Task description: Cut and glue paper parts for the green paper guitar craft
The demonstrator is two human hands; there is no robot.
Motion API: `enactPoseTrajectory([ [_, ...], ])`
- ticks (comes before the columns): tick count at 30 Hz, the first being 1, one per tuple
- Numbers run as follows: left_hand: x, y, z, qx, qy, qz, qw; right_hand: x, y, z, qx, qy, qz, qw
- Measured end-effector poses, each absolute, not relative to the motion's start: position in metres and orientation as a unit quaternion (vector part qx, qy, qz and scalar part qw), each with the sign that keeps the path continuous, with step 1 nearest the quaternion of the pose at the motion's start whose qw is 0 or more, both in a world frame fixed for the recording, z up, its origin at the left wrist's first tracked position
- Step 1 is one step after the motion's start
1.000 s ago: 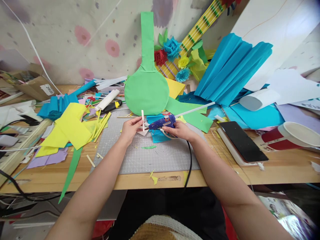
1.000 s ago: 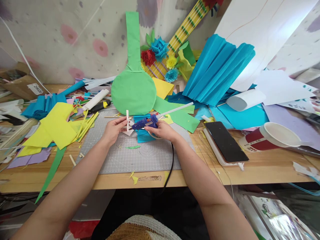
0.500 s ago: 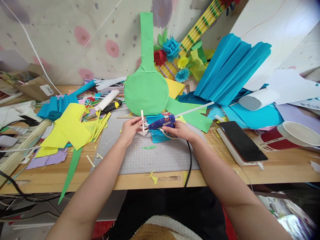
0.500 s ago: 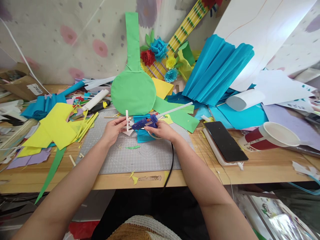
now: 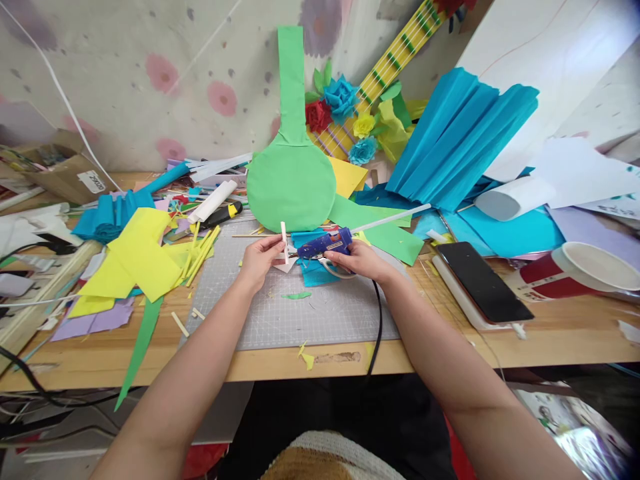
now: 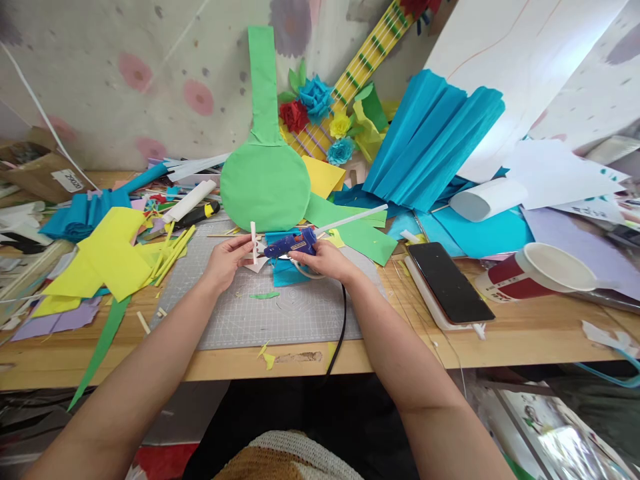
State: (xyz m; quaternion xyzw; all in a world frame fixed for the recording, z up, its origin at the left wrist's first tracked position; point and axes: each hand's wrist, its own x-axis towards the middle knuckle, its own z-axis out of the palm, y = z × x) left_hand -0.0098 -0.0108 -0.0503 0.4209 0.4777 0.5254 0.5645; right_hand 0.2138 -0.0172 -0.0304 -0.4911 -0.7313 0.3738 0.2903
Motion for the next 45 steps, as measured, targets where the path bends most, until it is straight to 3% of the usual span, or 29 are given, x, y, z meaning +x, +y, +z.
enactPoseTrajectory([
  [15,-0.0105,-0.0104,-0.0519,0.441,0.478,0.495,0.576,0.2138,-0.0154,-0.0324,-0.527,-0.699,0.402,0.271],
  [45,-0.0088,-0.0138,-0.0481,0.45,0.481,0.466,0.591,0.2162,-0.0133,-0.0316,-0.517,-0.697,0.386,0.314],
])
